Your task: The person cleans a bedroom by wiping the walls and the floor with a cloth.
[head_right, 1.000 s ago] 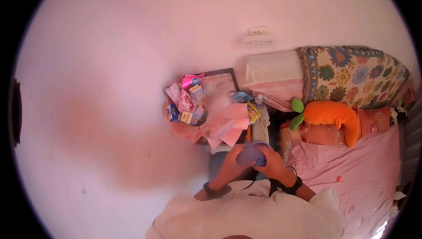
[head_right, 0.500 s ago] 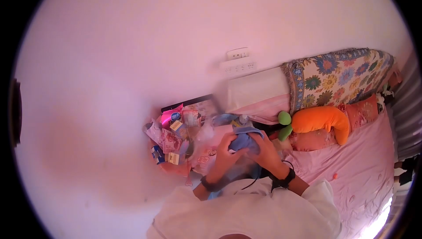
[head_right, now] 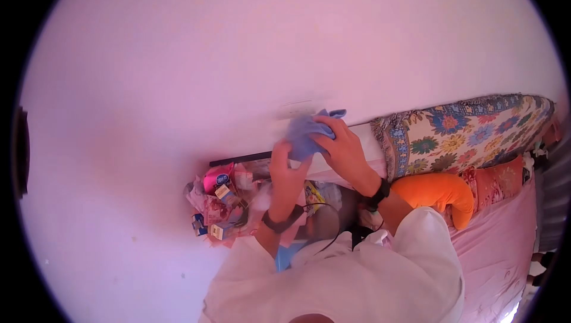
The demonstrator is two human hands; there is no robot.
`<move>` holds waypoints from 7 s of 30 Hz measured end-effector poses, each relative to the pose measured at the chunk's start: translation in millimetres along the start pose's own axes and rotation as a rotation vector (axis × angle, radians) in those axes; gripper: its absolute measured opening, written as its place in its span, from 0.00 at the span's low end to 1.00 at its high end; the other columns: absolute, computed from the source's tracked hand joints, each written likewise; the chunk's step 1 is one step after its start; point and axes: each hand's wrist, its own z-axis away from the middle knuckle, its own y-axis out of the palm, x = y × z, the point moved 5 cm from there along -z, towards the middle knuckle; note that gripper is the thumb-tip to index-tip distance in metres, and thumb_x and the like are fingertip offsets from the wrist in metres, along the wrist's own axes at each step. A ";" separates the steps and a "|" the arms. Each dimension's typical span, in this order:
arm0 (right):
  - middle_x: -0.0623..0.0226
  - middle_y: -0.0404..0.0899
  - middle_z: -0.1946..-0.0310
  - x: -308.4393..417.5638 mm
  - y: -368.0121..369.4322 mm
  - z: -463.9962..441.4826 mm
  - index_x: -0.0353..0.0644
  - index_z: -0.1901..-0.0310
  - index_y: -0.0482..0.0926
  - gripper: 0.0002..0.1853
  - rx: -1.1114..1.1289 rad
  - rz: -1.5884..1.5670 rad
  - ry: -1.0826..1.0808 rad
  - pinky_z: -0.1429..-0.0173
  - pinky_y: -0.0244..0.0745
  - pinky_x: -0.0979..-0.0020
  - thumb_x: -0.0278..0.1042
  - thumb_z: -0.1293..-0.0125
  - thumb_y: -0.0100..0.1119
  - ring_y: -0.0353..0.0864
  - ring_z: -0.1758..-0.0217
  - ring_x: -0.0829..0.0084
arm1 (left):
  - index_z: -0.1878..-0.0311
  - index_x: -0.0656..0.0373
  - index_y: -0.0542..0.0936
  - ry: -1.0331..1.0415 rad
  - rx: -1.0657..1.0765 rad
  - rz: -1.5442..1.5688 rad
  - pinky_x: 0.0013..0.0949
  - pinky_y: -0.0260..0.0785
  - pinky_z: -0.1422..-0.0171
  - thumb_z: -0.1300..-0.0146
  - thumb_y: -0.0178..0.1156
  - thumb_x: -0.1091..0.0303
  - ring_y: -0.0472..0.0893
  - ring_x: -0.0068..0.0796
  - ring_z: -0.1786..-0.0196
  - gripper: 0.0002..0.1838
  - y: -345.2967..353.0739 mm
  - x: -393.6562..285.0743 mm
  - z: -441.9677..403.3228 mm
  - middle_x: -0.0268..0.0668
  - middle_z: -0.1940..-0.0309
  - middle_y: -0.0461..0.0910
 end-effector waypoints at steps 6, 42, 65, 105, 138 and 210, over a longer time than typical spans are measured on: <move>0.64 0.75 0.47 -58.5 0.6 -45.3 0.48 0.53 0.82 0.24 -0.156 0.037 -0.042 0.53 0.79 0.62 0.17 0.56 0.64 0.78 0.49 0.56 | 0.50 0.62 0.74 -0.007 -0.069 -0.075 0.40 0.71 0.45 0.47 0.68 0.77 0.77 0.49 0.47 0.21 45.9 0.5 -65.9 0.48 0.46 0.75; 0.51 0.68 0.56 -170.1 -14.8 24.7 0.47 0.50 0.74 0.26 -0.121 -0.048 0.290 0.59 0.74 0.53 0.14 0.52 0.61 0.76 0.56 0.43 | 0.52 0.59 0.70 0.013 0.158 -0.157 0.47 0.73 0.60 0.49 0.63 0.80 0.77 0.57 0.56 0.21 176.6 32.6 -37.2 0.48 0.52 0.69; 0.54 0.70 0.57 -198.5 6.0 62.0 0.47 0.57 0.77 0.19 -0.018 0.100 0.359 0.60 0.75 0.56 0.18 0.52 0.64 0.77 0.58 0.48 | 0.55 0.58 0.69 -0.049 0.108 -0.245 0.46 0.72 0.65 0.51 0.68 0.77 0.78 0.53 0.62 0.22 209.2 74.5 3.3 0.45 0.56 0.70; 0.43 0.65 0.41 -8.6 285.4 14.6 0.40 0.38 0.71 0.29 0.236 -0.110 0.275 0.41 0.71 0.55 0.25 0.45 0.63 0.72 0.42 0.41 | 0.60 0.67 0.76 -0.570 -0.340 0.191 0.39 0.71 0.56 0.45 0.64 0.74 0.78 0.44 0.62 0.11 -74.5 265.1 10.2 0.48 0.65 0.76; 0.52 0.70 0.48 122.4 317.7 -124.5 0.54 0.44 0.76 0.28 -0.129 -0.206 -0.042 0.55 0.79 0.56 0.25 0.49 0.68 0.79 0.56 0.47 | 0.57 0.67 0.75 -0.037 -0.619 -0.070 0.38 0.70 0.52 0.44 0.61 0.77 0.77 0.39 0.60 0.11 -242.3 198.1 -92.0 0.45 0.62 0.75; 0.53 0.70 0.44 541.9 209.1 238.3 0.44 0.40 0.74 0.31 0.593 -0.684 -0.415 0.47 0.76 0.60 0.28 0.49 0.72 0.76 0.47 0.49 | 0.47 0.61 0.75 -0.429 -0.653 -0.251 0.35 0.75 0.51 0.46 0.64 0.82 0.79 0.43 0.48 0.21 -508.1 -63.0 447.2 0.44 0.47 0.75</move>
